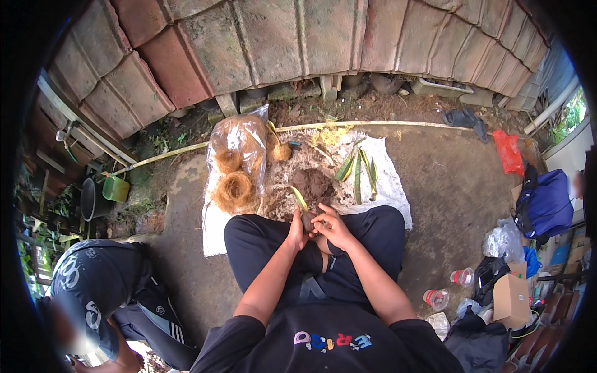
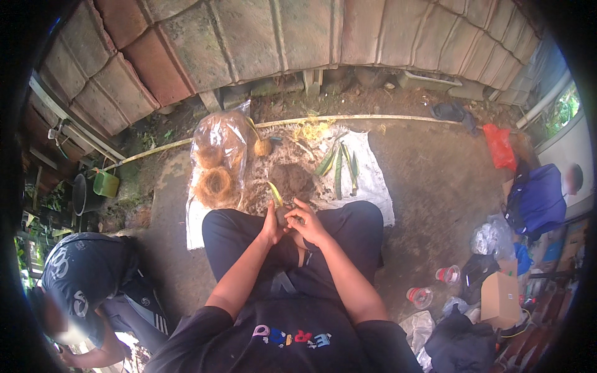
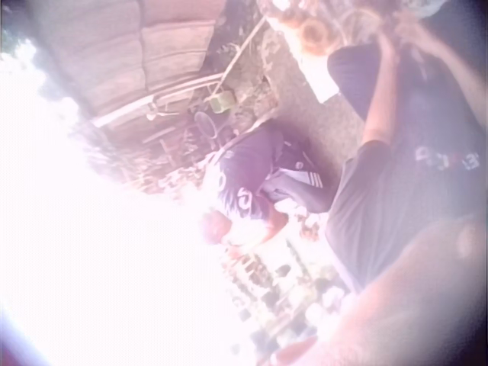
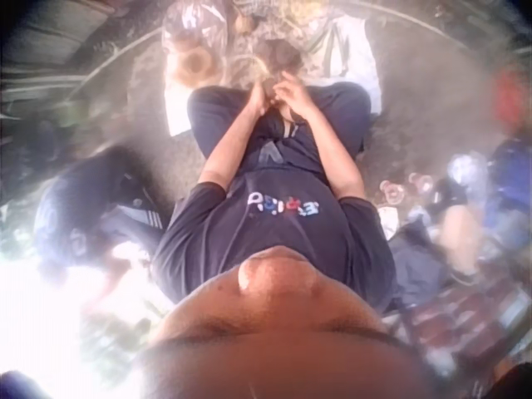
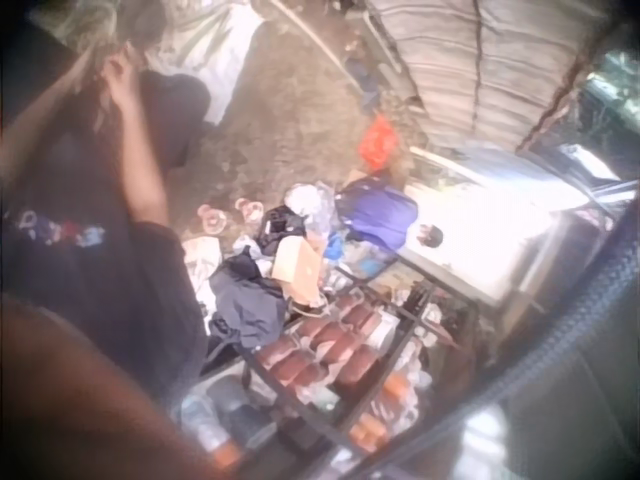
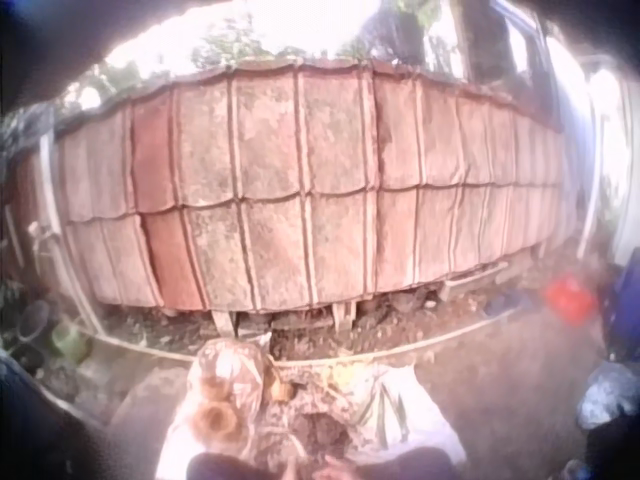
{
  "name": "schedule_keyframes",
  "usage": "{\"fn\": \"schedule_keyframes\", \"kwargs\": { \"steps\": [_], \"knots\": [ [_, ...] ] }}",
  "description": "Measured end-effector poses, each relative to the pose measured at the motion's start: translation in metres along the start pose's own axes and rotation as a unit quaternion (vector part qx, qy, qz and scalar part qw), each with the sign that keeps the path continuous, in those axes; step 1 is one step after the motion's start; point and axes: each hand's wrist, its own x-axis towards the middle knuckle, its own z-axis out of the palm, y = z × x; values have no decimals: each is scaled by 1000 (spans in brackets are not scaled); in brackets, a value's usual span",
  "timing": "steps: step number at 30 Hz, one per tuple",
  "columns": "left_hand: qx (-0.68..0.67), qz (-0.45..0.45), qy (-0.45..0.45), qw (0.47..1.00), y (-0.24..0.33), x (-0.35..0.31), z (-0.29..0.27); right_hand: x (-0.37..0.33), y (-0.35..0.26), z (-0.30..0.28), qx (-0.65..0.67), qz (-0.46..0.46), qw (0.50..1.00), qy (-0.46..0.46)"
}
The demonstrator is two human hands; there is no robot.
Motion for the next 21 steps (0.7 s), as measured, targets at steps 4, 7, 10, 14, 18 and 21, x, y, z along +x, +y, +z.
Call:
{"fn": "schedule_keyframes", "kwargs": {
  "steps": [4,7,10,14,18,21],
  "knots": [
    [-22,-27,-9,999,-2,1,4,-2,-6,9,74,9,997,-11],
    [-34,13,10,999,6,-13,17,-6,-31,16,115,105,987,-28],
    [-5,52,-4,999,2,-12,7,-9,-28,16,56,123,991,-11],
    [77,95,39,992,-9,-4,9,-13,28,16,-38,68,997,-3],
    [142,92,60,984,-12,0,-7,-13,16,23,-73,48,996,14],
    [158,77,68,982,-13,-4,6,-8,32,7,11,167,985,-41]
  ]
}}
